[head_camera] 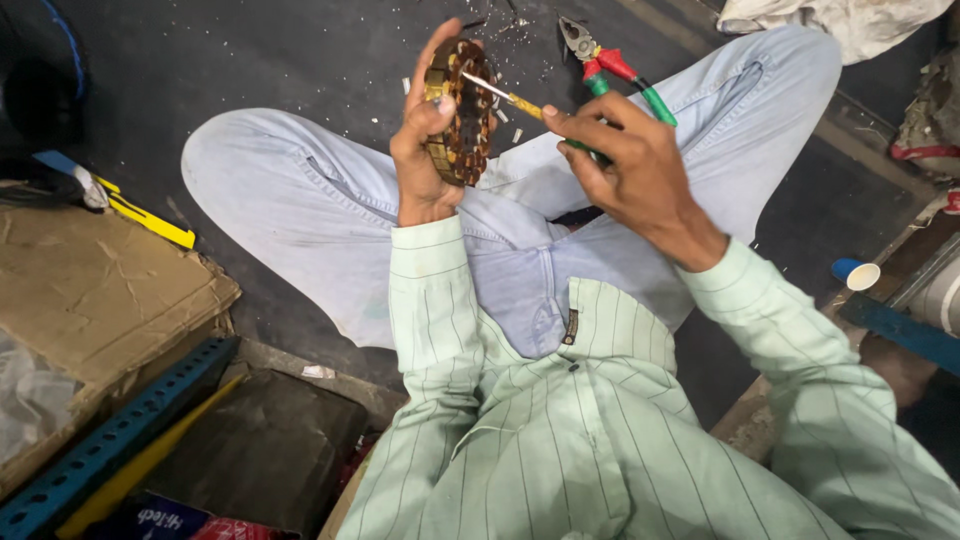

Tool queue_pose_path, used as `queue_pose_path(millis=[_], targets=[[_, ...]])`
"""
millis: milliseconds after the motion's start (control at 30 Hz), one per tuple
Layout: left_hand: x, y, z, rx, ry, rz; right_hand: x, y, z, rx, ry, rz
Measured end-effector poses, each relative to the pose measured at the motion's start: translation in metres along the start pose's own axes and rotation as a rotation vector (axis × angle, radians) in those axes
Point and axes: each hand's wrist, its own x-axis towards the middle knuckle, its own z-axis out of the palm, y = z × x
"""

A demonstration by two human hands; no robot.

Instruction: The person sits on the workshop floor holding a copper motor stator and uses a screwdriver to scrape and clean between the copper windings, rotating the stator to work around it. Pliers and other screwdrivers lie on the floor beside them.

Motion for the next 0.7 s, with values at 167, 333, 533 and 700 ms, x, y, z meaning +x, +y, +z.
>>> queue_pose_path(millis=[167, 333, 533, 700], targets=[[-0.001, -0.004, -0.001, 0.034, 0.031, -0.008, 0.006, 0.005, -0.002, -0.034, -0.053, -0.009], [0.004, -0.003, 0.003, -0.072, -0.012, -0.065, 0.031, 0.022, -0.048, 0.054, -0.279, -0.103], [0.002, 0.001, 0.002, -0.024, -0.009, -0.068, 0.028, 0.015, -0.046, -0.03, -0.268, -0.083], [0.001, -0.001, -0.002, -0.002, 0.014, -0.027, 0.0, 0.006, -0.001, 0.036, -0.061, 0.025]])
